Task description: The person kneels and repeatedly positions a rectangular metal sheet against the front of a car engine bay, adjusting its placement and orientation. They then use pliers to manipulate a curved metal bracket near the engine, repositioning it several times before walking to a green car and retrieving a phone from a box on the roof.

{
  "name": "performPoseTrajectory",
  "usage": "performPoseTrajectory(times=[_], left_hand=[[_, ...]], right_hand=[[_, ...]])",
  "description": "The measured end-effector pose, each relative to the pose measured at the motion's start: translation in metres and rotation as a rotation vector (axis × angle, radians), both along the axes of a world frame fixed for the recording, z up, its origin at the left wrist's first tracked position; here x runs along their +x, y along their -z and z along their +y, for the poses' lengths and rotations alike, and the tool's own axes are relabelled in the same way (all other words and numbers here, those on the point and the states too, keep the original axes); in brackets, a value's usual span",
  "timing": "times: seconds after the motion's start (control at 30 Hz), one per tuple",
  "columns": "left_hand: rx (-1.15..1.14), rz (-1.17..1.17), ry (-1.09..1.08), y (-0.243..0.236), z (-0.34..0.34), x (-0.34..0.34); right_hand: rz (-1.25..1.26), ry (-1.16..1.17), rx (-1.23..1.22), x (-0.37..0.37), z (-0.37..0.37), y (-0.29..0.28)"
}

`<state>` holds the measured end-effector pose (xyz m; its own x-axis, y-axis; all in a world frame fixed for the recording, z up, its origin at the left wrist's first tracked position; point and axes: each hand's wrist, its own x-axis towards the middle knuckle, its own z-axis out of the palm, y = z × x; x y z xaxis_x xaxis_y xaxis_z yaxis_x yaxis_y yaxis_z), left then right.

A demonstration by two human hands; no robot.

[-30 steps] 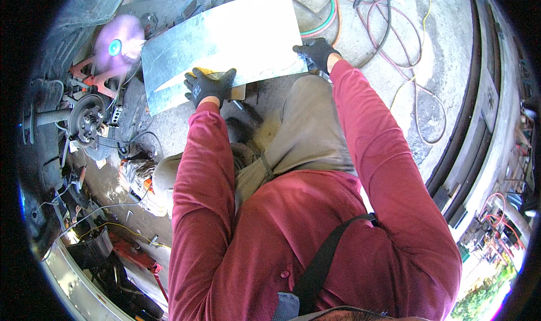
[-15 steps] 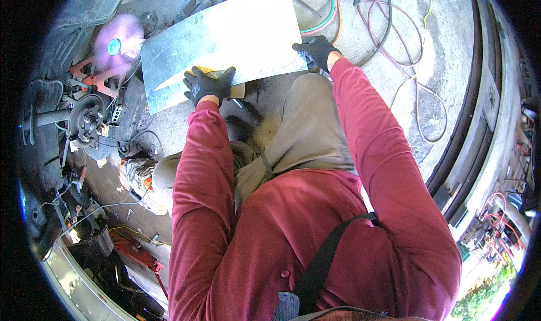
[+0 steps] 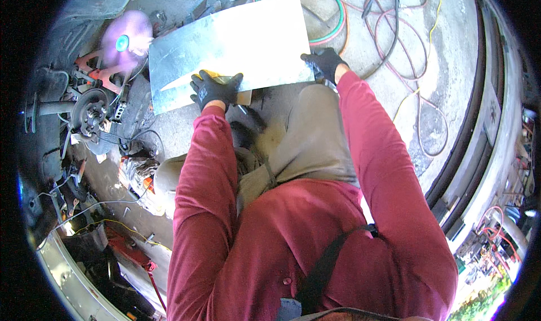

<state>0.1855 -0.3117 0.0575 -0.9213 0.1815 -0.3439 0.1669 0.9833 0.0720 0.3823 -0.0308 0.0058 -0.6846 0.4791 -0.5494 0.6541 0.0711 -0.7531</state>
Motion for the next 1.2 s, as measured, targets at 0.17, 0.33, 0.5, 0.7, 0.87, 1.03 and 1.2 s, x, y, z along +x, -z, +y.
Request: performPoseTrajectory(times=[0.17,0.33,0.5,0.7,0.87,1.03,1.2], left_hand=[[-0.013,-0.003,0.029,-0.004,-0.001,0.001],[0.015,-0.006,0.012,-0.009,0.0,0.003],[0.051,-0.029,0.003,-0.012,-0.002,0.003],[0.066,0.003,0.01,-0.007,-0.004,0.002],[0.075,-0.014,0.009,-0.009,-0.005,0.003],[0.071,-0.02,0.009,-0.012,-0.004,0.004],[0.053,-0.015,0.009,-0.011,-0.003,0.003]], right_hand=[[0.012,0.05,-0.04,-0.002,0.0,0.004],[-0.026,0.059,-0.053,-0.003,0.001,0.011],[0.067,0.116,-0.096,0.0,0.002,0.012],[0.109,0.125,-0.193,0.001,0.001,0.012],[0.085,0.093,-0.137,0.001,0.001,0.007],[0.048,0.142,-0.166,0.0,0.0,0.002],[0.01,0.112,-0.142,-0.001,0.003,0.012]])
